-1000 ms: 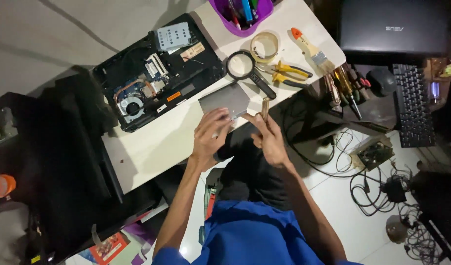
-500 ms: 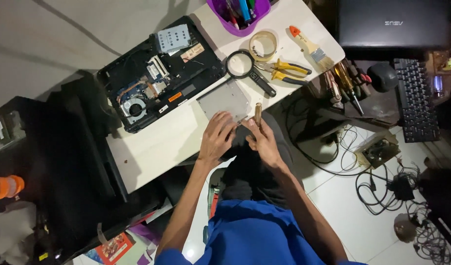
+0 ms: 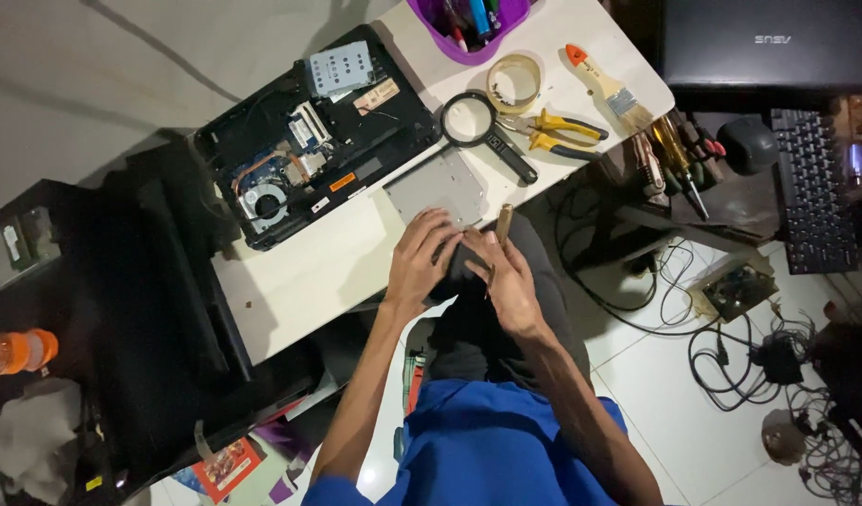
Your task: The person is disassembling an optical drive by removing screws with a screwdriver and prying the casing open.
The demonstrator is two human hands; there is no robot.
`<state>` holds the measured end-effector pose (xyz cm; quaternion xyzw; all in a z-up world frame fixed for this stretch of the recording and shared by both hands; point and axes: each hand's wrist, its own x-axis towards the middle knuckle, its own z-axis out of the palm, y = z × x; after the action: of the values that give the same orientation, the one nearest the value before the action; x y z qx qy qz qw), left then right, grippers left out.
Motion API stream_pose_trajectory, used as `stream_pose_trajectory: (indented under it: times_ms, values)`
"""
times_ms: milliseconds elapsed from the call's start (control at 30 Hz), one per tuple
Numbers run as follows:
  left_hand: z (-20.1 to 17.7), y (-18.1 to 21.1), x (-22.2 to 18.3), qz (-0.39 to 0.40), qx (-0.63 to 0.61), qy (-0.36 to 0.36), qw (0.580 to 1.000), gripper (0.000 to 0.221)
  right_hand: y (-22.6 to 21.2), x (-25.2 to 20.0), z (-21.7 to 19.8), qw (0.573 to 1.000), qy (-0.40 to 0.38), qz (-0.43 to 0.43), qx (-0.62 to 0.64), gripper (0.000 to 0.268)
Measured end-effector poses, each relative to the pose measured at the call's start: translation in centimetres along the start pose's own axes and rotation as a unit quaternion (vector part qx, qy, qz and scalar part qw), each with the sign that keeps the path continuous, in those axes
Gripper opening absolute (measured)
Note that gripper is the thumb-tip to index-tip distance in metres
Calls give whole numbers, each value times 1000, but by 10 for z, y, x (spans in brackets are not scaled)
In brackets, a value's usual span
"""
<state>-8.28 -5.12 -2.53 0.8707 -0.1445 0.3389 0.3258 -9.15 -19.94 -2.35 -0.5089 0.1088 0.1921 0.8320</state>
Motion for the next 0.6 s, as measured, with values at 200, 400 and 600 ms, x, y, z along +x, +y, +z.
stream_pose_trajectory:
  times_ms: [200,400,600]
  values:
    - [9,-12,-8,61,73,4,995,8,17,4,-8,991,4,-6,136,59]
    - [11,-19,-15,5,-28,10,1000,8,24,15,-28,996,-33,-1,77,29]
    - [1,-21,-14,-145,-135,61,978,10,20,23,-50,998,-29,43,17,19]
